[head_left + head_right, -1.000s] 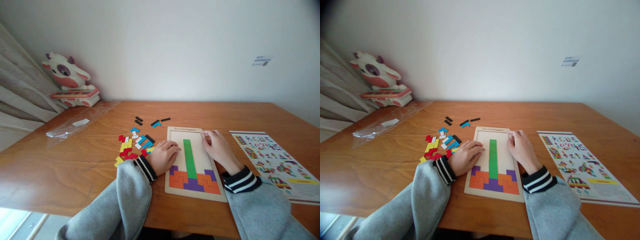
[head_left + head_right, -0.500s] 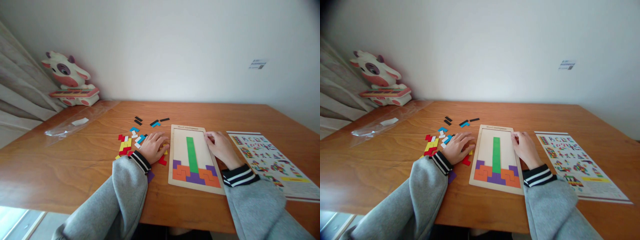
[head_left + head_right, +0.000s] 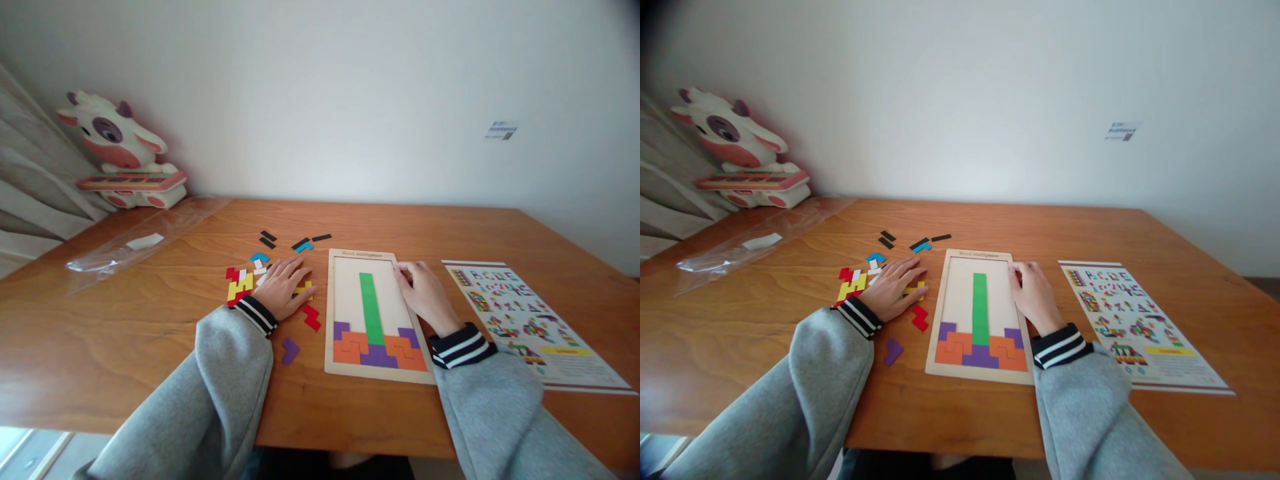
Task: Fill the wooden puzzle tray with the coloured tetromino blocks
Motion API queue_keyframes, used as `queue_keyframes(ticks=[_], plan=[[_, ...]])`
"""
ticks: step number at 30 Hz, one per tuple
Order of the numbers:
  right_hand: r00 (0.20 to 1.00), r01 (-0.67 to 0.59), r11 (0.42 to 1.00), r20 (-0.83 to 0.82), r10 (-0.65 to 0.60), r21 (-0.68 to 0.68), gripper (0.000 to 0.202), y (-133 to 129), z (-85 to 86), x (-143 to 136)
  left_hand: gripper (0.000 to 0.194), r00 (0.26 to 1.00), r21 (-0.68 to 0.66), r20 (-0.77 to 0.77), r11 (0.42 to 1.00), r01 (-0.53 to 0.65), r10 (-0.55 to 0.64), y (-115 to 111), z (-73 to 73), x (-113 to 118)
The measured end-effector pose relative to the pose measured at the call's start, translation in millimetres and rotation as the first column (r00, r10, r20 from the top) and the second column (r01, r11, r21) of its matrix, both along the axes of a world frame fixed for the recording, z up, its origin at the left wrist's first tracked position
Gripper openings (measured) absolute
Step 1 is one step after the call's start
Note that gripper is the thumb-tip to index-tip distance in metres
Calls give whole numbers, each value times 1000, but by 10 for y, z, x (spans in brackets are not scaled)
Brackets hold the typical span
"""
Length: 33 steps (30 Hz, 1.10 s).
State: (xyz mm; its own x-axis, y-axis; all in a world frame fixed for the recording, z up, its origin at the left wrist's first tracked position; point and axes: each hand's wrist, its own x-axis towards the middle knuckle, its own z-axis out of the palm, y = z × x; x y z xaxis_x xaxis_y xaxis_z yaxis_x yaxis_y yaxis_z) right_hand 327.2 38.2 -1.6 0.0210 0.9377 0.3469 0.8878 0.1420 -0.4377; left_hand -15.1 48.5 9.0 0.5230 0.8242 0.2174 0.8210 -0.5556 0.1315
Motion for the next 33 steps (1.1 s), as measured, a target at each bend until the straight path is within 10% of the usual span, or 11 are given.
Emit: queue_keyframes(ticks=[6, 14, 20, 26, 33], plan=[[1000, -13, 1000, -3, 13, 14, 31, -9, -40, -58, 80, 959, 12, -104, 965, -262, 262, -63, -6, 8], [1000, -16, 999, -12, 17, 38, 29, -3, -52, -62, 82, 939, -54, -140, 945, -324, 314, -78, 10, 51], [999, -28, 999, -42, 30, 30, 30, 16, -69, -38, 71, 871, -74, 10, 870, -488, 490, 250, 139, 7], [999, -28, 999, -43, 29, 16, 32, 31, -100, -19, 77, 873, -180, -77, 854, -487, 482, 595, 106, -20], [997, -31, 999, -65, 33, 21, 30, 24, -99, -44, 71, 907, -122, -94, 900, -419, 410, 188, 71, 117]])
